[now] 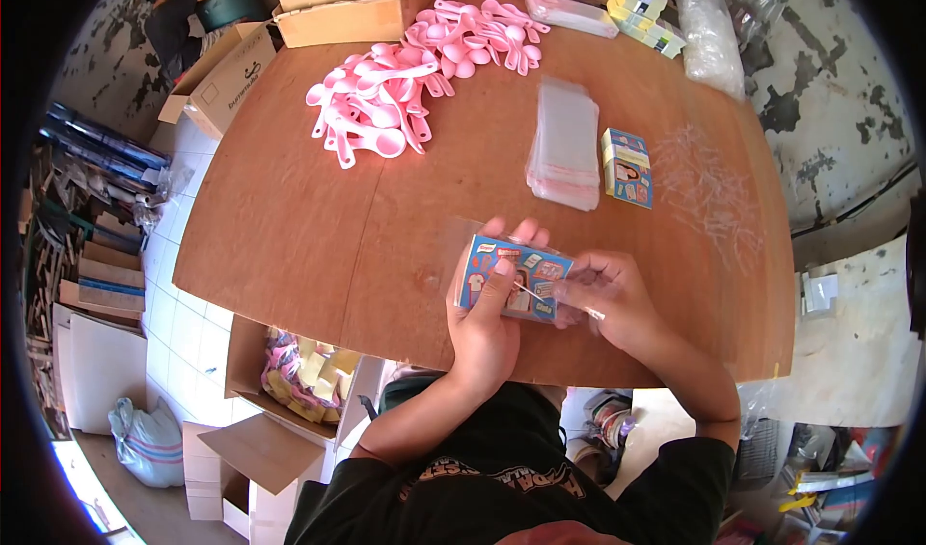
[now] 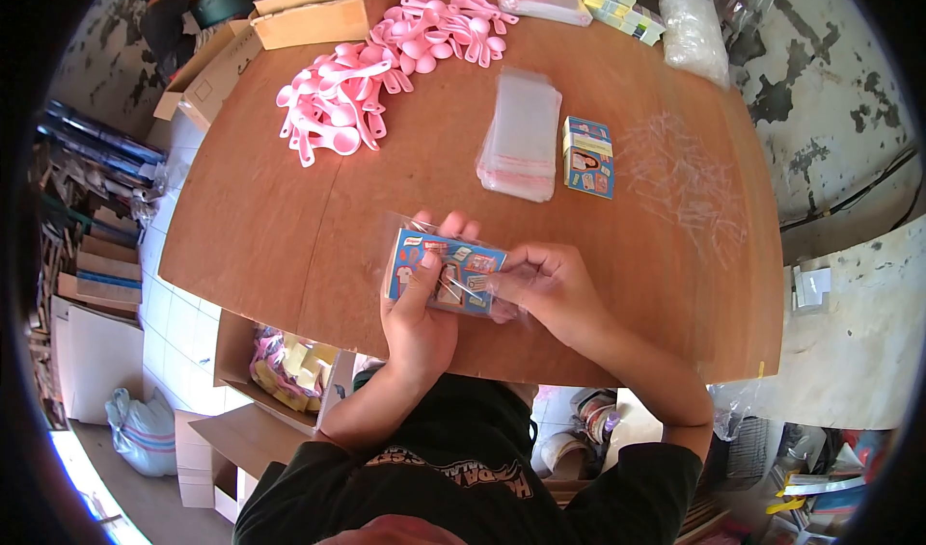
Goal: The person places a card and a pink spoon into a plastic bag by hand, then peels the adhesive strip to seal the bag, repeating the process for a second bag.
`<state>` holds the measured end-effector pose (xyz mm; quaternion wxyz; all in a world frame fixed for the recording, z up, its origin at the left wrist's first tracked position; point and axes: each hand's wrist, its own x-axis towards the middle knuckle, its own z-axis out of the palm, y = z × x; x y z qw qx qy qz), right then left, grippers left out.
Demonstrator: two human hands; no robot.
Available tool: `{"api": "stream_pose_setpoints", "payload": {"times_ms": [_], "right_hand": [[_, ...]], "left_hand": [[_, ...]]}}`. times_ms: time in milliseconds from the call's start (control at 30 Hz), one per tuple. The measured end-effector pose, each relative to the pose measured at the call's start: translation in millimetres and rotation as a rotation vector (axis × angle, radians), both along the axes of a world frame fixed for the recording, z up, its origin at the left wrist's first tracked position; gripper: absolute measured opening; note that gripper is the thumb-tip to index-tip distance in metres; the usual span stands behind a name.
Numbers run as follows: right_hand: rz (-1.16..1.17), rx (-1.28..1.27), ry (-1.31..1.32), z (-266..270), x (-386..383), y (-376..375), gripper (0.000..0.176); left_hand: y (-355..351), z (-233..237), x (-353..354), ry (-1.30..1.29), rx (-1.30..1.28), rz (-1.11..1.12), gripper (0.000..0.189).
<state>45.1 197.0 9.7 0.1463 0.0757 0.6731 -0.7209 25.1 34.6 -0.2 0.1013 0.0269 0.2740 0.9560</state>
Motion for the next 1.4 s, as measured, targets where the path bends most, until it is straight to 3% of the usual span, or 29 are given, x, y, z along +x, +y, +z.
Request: {"api": "stream_pose_setpoints", "payload": {"times_ms": [67, 133, 267, 367, 467, 533, 767, 867, 933, 967, 1000, 1067, 1200, 1267, 1400], "right_hand": [[0.004, 0.045, -0.021, 5, 2, -8, 0.025], [-0.076, -0.183, -0.04, 10, 2, -22, 0.02], [-0.032, -0.189, -0.041, 22, 4, -34, 0.016], [-0.01, -0.169, -0.062, 19, 8, -37, 0.018], [-0.008, -0.149, -0.021, 16, 10, -47, 0.023], [-0.089, -0.174, -0.024, 23, 9, -64, 0.017], [-0.021, -0.164, -0.027, 19, 2, -75, 0.013], [0.043, -0.049, -0.066, 21, -3, -82, 0.016], [-0.104, 0.548, 0.602, 19, -6, -93, 0.022], [-0.183, 0.655, 0.911, 19, -14, -96, 0.026], [-0.182, 0.654, 0.913, 18, -20, -89, 0.026], [0.173, 0.999, 1.471, 19, -28, -71, 0.025], [0.078, 0.869, 1.577, 30, -50, -64, 0.024], [-0.056, 1.038, 1.591, 35, -91, -52, 0.017], [-0.251, 1.163, 1.116, 9, -195, -16, 0.005]], "left_hand": [[-2, 4, 2, -0.027, 0.026, -0.021, 0.042], [-6, 4, 2, -0.05, 0.05, -0.044, 0.044], [-13, -5, 0, -0.02, 0.048, -0.108, 0.045], [-17, -6, -4, 0.06, 0.12, 0.109, 0.051], [-28, 1, -4, 0.071, 0.113, 0.104, 0.054], [-31, 1, -2, 0.058, 0.129, 0.104, 0.055], [-42, -4, -1, 0.077, 0.139, 0.038, 0.058], [-47, -4, -4, 0.058, 0.153, 0.028, 0.059], [-53, -4, -10, -0.016, 0.154, 0.035, 0.059], [-58, -2, -14, -0.087, 0.163, -0.002, 0.05], [-64, -5, -20, -0.085, 0.163, 0.0, 0.05], [-79, -12, -32, -0.202, 0.348, -0.081, 0.04], [-107, -13, -47, -0.203, 0.452, 0.133, 0.031], [-111, -11, -50, -0.141, 0.393, 0.232, 0.031], [-104, -6, -47, -0.153, 0.357, 0.229, 0.03]]}}
